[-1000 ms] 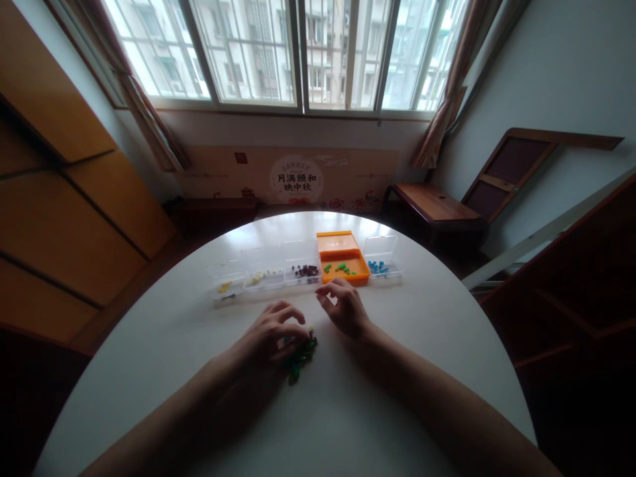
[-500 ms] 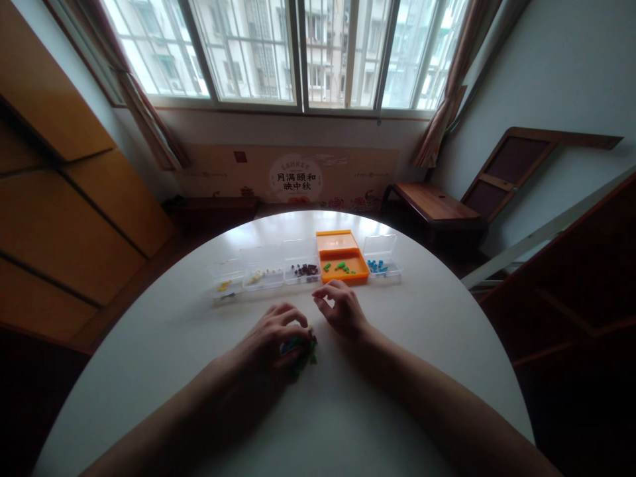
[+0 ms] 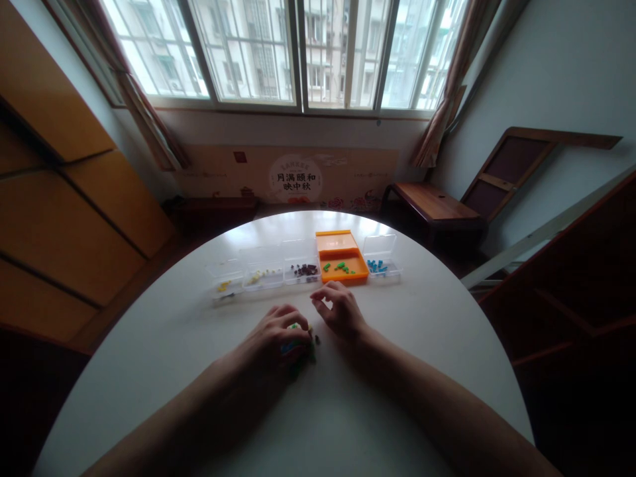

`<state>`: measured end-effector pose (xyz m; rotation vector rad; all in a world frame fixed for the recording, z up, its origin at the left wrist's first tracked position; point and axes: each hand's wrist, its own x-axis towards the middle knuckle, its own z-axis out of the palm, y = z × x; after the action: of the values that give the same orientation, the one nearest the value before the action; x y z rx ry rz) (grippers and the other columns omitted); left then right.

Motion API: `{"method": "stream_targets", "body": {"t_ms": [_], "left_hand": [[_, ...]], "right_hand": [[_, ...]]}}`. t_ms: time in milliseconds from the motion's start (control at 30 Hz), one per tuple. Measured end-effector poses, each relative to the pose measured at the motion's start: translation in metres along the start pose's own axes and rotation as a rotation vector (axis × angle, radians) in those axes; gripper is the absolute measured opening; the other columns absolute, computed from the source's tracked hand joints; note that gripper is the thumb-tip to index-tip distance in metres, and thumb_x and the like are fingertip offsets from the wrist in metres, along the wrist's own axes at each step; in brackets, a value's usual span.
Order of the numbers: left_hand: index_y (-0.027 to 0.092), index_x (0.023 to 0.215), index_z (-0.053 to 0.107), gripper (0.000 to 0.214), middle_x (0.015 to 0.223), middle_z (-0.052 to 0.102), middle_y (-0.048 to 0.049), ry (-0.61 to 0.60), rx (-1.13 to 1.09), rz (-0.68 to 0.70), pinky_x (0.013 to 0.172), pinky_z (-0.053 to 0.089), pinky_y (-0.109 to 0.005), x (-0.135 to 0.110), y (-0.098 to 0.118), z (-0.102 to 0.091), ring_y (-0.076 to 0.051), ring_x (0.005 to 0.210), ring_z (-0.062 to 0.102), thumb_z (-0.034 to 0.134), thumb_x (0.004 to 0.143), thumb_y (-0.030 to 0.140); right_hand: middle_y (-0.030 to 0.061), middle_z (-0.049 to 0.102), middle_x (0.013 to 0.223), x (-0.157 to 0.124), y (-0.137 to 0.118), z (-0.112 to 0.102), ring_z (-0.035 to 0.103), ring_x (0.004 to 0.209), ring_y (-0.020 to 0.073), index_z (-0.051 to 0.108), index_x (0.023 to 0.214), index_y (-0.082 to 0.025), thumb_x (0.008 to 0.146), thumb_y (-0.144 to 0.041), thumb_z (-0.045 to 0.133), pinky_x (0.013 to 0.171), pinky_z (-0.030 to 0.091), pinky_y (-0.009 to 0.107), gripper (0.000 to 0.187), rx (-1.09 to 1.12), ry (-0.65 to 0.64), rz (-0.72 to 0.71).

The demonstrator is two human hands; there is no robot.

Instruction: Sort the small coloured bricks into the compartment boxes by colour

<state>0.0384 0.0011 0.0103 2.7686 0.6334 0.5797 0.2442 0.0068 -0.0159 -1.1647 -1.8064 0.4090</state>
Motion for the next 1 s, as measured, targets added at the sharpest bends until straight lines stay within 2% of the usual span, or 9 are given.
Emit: {"method": "stream_targets", "body": {"t_ms": [267,333,467,567,800,1000], "left_hand": [[0.026,0.084,0.069,0.015,0.094,0.067,-0.0014,0.043,-0.046,-0.03,0.087,0.04,-0.034,0.0,0.002,-0.004,-0.02,0.095,0.055,0.064,0.073,0.017],[0.025,0.083,0.069,0.014,0.092,0.068,-0.0017,0.113,-0.099,-0.085,0.088,0.041,-0.035,0.001,0.003,-0.006,-0.02,0.093,0.055,0.063,0.075,0.016],[0.022,0.079,0.071,0.01,0.083,0.066,-0.0035,0.36,-0.235,-0.263,0.082,0.046,-0.034,0.004,0.002,-0.011,-0.018,0.085,0.057,0.061,0.081,0.019],[0.02,0.08,0.072,0.011,0.082,0.066,-0.0046,0.454,-0.335,-0.35,0.078,0.048,-0.033,0.007,0.0,-0.013,-0.019,0.084,0.058,0.061,0.082,0.023],[0.019,0.079,0.072,0.011,0.081,0.067,-0.0048,0.45,-0.409,-0.392,0.079,0.048,-0.033,0.007,-0.001,-0.012,-0.019,0.083,0.06,0.064,0.081,0.026],[0.019,0.077,0.07,0.013,0.08,0.067,-0.0039,0.429,-0.346,-0.432,0.079,0.047,-0.033,0.007,0.0,-0.014,-0.019,0.083,0.06,0.061,0.082,0.027]], "right_hand": [[0.0038,0.063,0.081,0.0,-0.003,-0.001,0.059,0.075,0.0158,0.07,0.085,-0.021,0.085,-0.021,0.06,0.069,0.049,0.029,0.01,-0.018,-0.008,-0.02],[0.0037,0.063,0.081,0.0,-0.004,-0.002,0.059,0.075,0.0156,0.069,0.085,-0.021,0.084,-0.02,0.06,0.069,0.049,0.029,0.009,-0.009,-0.008,-0.029],[0.0036,0.062,0.083,-0.001,-0.011,-0.003,0.059,0.078,0.0163,0.068,0.092,-0.021,0.083,-0.019,0.062,0.072,0.049,0.03,0.01,0.018,-0.016,-0.085],[0.0039,0.062,0.085,-0.002,-0.017,-0.002,0.059,0.08,0.0175,0.065,0.092,-0.021,0.08,-0.023,0.067,0.073,0.049,0.032,0.012,-0.005,-0.017,-0.156],[0.005,0.059,0.086,-0.003,-0.024,0.005,0.057,0.081,0.0194,0.062,0.079,-0.021,0.077,-0.032,0.073,0.073,0.047,0.033,0.016,-0.117,0.03,-0.225],[0.0055,0.061,0.084,-0.003,-0.027,0.005,0.057,0.08,0.0195,0.065,0.081,-0.022,0.083,-0.032,0.067,0.073,0.046,0.033,0.011,-0.185,0.065,-0.267]]}}
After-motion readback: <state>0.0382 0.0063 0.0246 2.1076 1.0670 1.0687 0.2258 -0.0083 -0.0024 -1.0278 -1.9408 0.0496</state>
